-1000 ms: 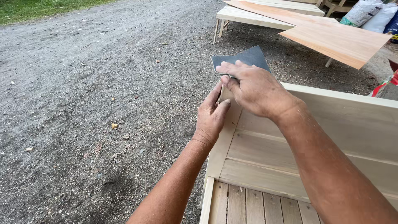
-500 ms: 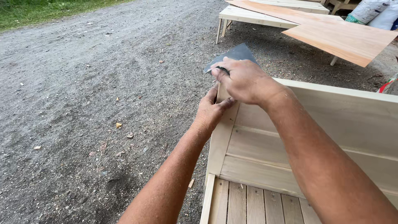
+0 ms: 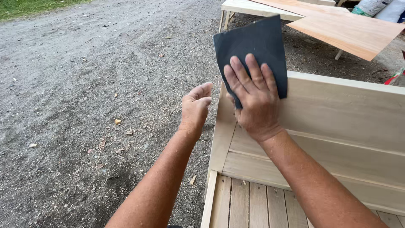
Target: The person sands a light-colored wooden bench or bed frame outdoors using a sheet of sandpaper held by hand. They work along the top rail, edges, and flat panels of the frame, steadying the furniture with one hand while rubbing the sandpaper over different surfaces.
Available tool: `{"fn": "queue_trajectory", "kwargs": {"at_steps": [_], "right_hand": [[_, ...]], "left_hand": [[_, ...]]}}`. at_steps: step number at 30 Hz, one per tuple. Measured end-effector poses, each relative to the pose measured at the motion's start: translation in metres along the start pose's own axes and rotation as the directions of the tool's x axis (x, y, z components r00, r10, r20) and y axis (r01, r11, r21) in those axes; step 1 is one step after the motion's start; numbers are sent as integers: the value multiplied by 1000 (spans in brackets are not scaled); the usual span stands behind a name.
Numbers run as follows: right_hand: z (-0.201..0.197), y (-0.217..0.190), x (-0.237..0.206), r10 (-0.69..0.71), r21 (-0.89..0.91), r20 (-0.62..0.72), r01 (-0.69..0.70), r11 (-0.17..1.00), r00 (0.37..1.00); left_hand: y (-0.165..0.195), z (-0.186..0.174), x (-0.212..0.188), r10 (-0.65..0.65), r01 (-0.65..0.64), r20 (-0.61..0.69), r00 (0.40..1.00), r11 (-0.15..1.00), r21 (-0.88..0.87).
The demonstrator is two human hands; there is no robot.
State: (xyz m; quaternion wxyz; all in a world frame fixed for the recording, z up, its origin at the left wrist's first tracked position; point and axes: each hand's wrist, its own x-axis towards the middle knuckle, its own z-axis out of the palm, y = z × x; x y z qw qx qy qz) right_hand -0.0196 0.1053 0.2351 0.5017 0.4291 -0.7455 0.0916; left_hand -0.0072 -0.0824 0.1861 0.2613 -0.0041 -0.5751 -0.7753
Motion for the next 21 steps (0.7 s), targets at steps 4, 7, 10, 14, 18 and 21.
{"fn": "queue_trajectory", "kwargs": {"at_steps": [4,7,10,14,18,21], "right_hand": [[21,-19,-87,-69,-73,206,85,994,976],[32,-35,-137,-190,-35,267,207,978,945],[36,-24,-160,-215,28,375,220,975,902],[35,13,-164,-173,-75,239,196,978,955],[49,-10,-180,-99,10,175,99,995,980],[65,-45,-200,-193,243,489,80,967,851]], "left_hand": [[16,-1,-9,145,-119,-209,967,984,135],[36,12,-29,320,-234,-155,935,881,411],[53,29,-47,545,-437,63,836,592,677],[63,47,-58,691,-577,272,670,254,776],[54,66,-69,600,-650,455,658,148,745],[43,71,-80,464,-667,572,676,57,743]]}}
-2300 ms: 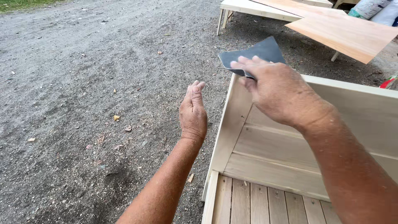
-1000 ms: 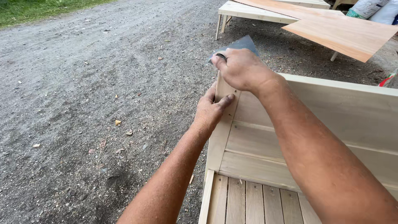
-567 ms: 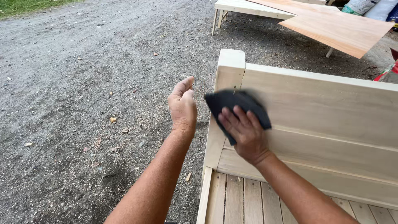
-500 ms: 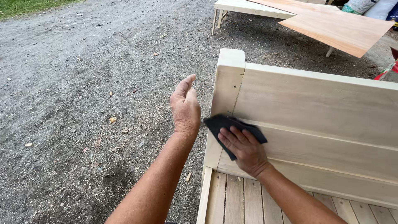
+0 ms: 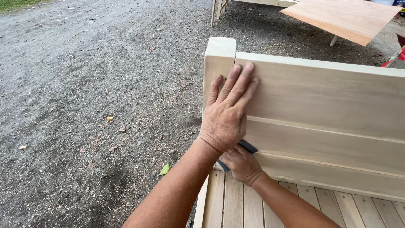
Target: The person sands a light-colored wooden bench or bed frame outdoors using a sheet of sandpaper held by hand. They work along the top rail, edges, and flat panels of the frame, steadying the furniture with one hand while rubbing the sandpaper over different surfaces.
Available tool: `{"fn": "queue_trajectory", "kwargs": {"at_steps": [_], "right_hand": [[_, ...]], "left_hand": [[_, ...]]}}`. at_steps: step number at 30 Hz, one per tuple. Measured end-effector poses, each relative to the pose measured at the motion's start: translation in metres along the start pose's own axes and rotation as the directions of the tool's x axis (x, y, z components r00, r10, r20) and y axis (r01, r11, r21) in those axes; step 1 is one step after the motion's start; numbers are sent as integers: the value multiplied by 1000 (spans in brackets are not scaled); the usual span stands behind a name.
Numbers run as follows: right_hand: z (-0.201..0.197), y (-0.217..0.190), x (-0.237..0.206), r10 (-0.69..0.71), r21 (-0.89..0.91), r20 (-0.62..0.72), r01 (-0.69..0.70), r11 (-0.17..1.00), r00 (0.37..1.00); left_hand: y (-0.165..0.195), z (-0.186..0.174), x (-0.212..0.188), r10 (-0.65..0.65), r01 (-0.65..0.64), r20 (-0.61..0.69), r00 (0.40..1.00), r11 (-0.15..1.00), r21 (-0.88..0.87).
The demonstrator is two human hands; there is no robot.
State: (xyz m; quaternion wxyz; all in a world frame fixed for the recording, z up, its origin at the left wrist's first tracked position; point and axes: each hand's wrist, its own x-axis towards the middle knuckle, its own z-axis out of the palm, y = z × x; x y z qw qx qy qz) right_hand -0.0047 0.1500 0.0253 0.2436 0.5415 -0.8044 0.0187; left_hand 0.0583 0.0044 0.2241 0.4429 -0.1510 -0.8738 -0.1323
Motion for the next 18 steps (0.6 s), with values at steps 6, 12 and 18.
{"fn": "queue_trajectory", "kwargs": {"at_steps": [6,12,18], "right_hand": [[-17,31,-15,-36,-159,-96,20,987,995],[-15,5,-7,108,-124,-250,-142,982,962],[15,-11,1,64,-13,261,-63,998,963]], "left_hand": [[-18,0,-12,73,-80,104,992,995,62],[-9,14,-13,14,-22,82,997,995,99],[-16,12,-16,38,-51,126,991,994,101]]}}
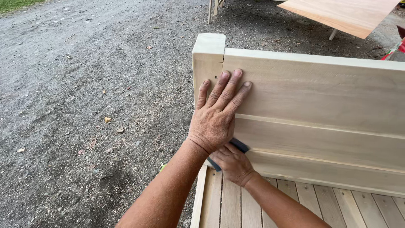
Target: The person sands a light-colored wooden bench or bed frame outdoors using a sheet of sandpaper held by hand. They work along the top rail, edges, and flat panels of the frame, steadying the furniture with one hand while rubbing the sandpaper over different surfaces.
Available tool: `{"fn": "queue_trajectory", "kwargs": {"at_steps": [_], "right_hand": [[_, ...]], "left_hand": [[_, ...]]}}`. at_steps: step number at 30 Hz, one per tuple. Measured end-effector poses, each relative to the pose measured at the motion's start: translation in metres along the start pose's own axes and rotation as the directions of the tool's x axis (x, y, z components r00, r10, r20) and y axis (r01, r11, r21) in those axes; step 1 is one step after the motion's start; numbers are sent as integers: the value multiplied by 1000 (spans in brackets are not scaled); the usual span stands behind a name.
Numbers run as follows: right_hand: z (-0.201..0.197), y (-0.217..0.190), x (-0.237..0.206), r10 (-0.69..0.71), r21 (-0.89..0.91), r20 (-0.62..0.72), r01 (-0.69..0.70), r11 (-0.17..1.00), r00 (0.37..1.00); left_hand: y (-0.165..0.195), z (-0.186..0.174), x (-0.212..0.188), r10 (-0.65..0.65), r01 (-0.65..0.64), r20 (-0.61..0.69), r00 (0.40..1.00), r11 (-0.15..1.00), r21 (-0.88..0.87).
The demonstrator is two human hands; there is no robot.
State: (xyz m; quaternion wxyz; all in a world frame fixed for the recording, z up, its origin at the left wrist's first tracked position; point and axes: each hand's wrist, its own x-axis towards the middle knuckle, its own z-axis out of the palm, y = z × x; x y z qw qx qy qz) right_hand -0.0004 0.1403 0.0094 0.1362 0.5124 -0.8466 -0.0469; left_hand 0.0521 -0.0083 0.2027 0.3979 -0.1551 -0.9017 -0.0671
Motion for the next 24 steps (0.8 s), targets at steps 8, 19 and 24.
{"fn": "queue_trajectory", "kwargs": {"at_steps": [8,19,24], "right_hand": [[-32,96,-141,-12,-253,-340,-79,964,940],[-38,0,20,-14,27,-122,18,999,992],[-48,20,4,-94,-48,-334,82,995,938]], "left_hand": [[-1,-3,-1,15,-15,-16,1000,1000,-8],[6,-7,29,74,-73,-9,997,992,105],[-3,-15,28,78,-84,52,996,989,124]]}}
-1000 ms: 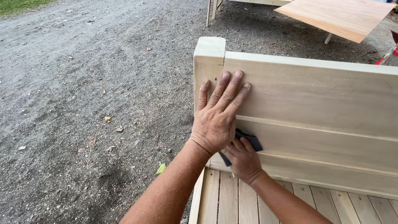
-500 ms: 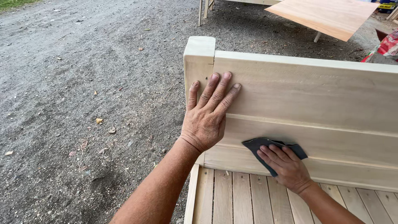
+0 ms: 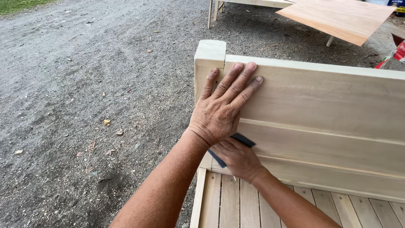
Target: The person sands a light-colored wooden bench or bed frame outdoors using a sheet of sandpaper held by hand. They work along the top rail, edges, and flat panels of the frame, steadying the furniture with one hand while rubbing the sandpaper over different surfaces.
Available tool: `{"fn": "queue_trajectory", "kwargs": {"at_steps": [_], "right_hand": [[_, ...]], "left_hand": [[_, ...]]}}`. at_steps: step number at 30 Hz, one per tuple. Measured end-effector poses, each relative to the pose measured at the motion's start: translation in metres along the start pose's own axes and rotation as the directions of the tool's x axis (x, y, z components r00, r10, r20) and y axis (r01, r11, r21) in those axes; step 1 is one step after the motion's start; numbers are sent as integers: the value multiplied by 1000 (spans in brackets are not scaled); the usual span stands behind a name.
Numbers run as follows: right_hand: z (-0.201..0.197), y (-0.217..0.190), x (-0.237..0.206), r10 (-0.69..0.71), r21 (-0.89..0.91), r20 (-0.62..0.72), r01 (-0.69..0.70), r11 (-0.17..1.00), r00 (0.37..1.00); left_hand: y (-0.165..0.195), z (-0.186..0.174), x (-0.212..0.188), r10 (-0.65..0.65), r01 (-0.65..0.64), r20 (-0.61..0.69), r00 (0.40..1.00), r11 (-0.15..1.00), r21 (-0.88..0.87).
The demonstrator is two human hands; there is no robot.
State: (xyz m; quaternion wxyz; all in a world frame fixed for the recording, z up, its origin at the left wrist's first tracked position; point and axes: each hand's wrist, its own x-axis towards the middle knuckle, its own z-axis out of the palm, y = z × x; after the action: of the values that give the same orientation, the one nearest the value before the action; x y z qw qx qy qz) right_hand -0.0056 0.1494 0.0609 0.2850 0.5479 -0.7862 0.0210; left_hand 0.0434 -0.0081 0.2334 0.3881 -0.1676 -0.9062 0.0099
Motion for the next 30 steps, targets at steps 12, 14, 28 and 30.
{"fn": "queue_trajectory", "kwargs": {"at_steps": [12,14,28,30], "right_hand": [[-10,22,-65,56,-249,-88,-76,965,995],[4,5,-27,68,-121,-19,-69,990,998],[-30,61,-123,138,-325,-57,-149,934,989],[-28,60,-133,168,-279,-71,-181,943,983]], "left_hand": [[-1,19,-1,-48,46,-23,999,996,-83],[-1,22,0,-58,58,9,998,996,-64],[-18,15,-25,9,-12,22,1000,994,110],[-16,13,-25,-9,9,24,1000,999,-36]]}}
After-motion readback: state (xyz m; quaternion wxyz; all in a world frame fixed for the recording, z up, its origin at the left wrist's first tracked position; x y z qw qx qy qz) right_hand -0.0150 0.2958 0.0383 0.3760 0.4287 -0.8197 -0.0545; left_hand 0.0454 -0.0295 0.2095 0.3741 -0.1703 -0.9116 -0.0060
